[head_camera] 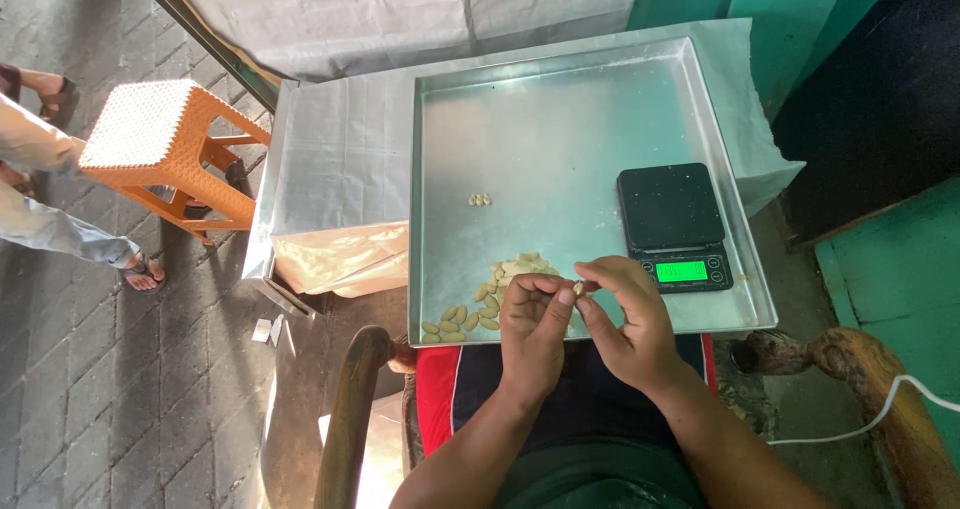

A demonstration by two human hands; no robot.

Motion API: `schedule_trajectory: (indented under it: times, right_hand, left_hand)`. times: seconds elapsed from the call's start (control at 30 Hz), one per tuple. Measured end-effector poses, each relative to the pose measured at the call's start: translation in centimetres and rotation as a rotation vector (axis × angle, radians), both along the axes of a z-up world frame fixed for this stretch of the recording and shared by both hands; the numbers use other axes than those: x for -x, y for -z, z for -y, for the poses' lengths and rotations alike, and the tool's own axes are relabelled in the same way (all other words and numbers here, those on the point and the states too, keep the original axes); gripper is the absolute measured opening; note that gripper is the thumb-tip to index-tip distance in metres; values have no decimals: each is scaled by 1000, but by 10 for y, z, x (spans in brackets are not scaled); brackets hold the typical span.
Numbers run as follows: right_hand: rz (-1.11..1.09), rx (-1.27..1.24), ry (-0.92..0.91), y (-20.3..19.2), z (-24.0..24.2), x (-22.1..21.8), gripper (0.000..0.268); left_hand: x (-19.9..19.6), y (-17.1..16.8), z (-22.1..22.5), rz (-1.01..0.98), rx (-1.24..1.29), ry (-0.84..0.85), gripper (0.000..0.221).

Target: Portioning dough by weight using a digital scale and rolling the pieces into small shapes on a metal tray.

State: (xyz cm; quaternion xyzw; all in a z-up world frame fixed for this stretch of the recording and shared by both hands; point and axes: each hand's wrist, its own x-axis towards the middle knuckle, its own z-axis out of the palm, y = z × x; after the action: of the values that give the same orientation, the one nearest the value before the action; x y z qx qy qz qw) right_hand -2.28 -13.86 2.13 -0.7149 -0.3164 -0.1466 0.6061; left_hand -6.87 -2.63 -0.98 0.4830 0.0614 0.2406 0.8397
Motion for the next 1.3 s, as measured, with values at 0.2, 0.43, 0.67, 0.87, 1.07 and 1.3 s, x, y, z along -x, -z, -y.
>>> schedule_trajectory:
  times: [0.2, 0.43, 0.67, 0.87, 1.07, 1.3]
  right_hand:
    - [2, 63, -141, -3, 6, -10, 32]
    - [-124, 105, -213, -4, 13, -15, 19]
    - [-100, 84, -139, 12, 13, -16, 18]
    - [28, 87, 39, 20, 1, -6, 23]
    - [96, 66, 140, 18, -10, 3, 27]
    - [96, 60, 150, 25, -10, 2, 26]
  left_hand:
    - [1, 1, -10, 59, -100, 9, 19]
    - [0, 12, -18, 58, -180, 90, 16]
    - [0, 13, -18, 45, -200, 80, 15]
    - [0, 19, -11, 28, -198, -3, 11]
    - [-1, 23, -10, 63, -165, -8, 7]
    - [0, 14, -9, 19, -142, 18, 16]
